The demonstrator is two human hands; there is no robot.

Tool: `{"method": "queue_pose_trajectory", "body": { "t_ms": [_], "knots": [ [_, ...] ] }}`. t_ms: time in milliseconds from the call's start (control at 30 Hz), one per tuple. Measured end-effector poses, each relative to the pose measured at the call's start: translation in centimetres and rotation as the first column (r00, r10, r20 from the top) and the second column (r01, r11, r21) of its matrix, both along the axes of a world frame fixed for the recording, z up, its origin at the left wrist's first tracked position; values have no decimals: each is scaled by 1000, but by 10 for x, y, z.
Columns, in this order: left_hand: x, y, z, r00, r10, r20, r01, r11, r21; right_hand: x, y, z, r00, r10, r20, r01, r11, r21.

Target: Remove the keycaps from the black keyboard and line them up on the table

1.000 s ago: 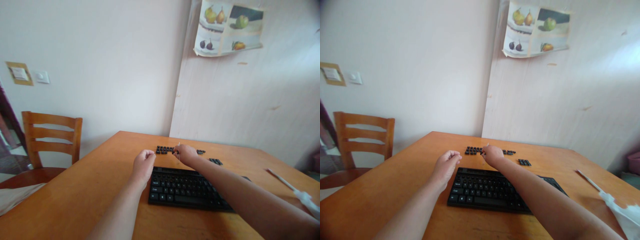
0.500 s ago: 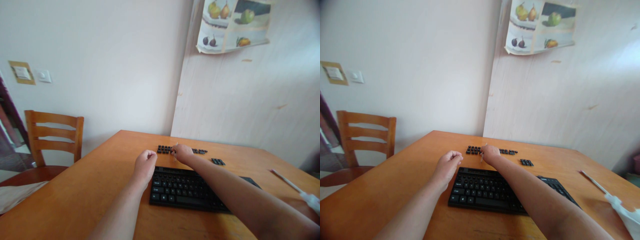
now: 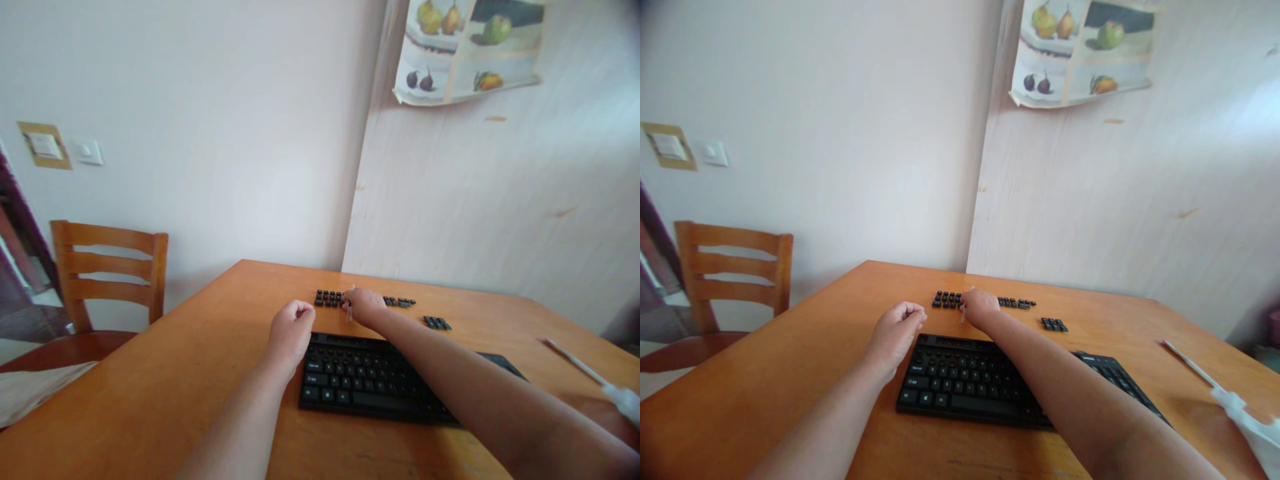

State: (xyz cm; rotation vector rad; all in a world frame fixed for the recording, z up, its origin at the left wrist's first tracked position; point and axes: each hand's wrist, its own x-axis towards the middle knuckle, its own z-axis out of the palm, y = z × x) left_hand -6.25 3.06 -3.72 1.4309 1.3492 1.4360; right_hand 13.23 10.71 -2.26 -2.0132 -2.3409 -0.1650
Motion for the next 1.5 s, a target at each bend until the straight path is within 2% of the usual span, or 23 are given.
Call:
{"method": "queue_pose_trajectory", "body": {
  "t_ms": [200,333,433,533,633,733,867,967,1067,1300,1500],
  "knots": [
    [0,-1,2,1000,0,8,0,1000,-2,0,-3,3,999,6,-34,-5,1000,15],
    [0,-1,2,1000,-9,6,9,1000,0,3,-8,11,997,15,-82,-10,999,53],
    [-1,0,1,1000,-8,-11,8,1000,-3,9,-14,21,976,73,-205,-53,993,101],
    [0,1,-1,1000,-10,-20,10,1000,-6,16,-26,29,890,183,-417,-115,977,182],
    [1,2,-2,1000,-15,-26,15,1000,-1,21,-46,34,761,179,-624,-51,975,217],
    [2,2,-3,998,-18,-55,19,1000,6,23,-70,37,643,103,-759,4,990,138],
    [3,1,-2,990,-5,-139,7,1000,14,24,-101,41,537,68,-841,-119,993,4],
    [4,1,-1,983,-9,-185,14,1000,25,22,-118,41,493,35,-869,-193,979,-70],
    [4,0,-2,977,-20,-213,27,999,30,19,-127,34,500,16,-866,-198,976,-96],
    [5,-2,-3,964,-44,-261,58,997,49,11,-134,22,633,67,-772,-159,986,-44],
    [6,-2,-3,956,-54,-290,76,995,66,-1,-139,21,654,150,-741,-180,983,40]
  ]
}}
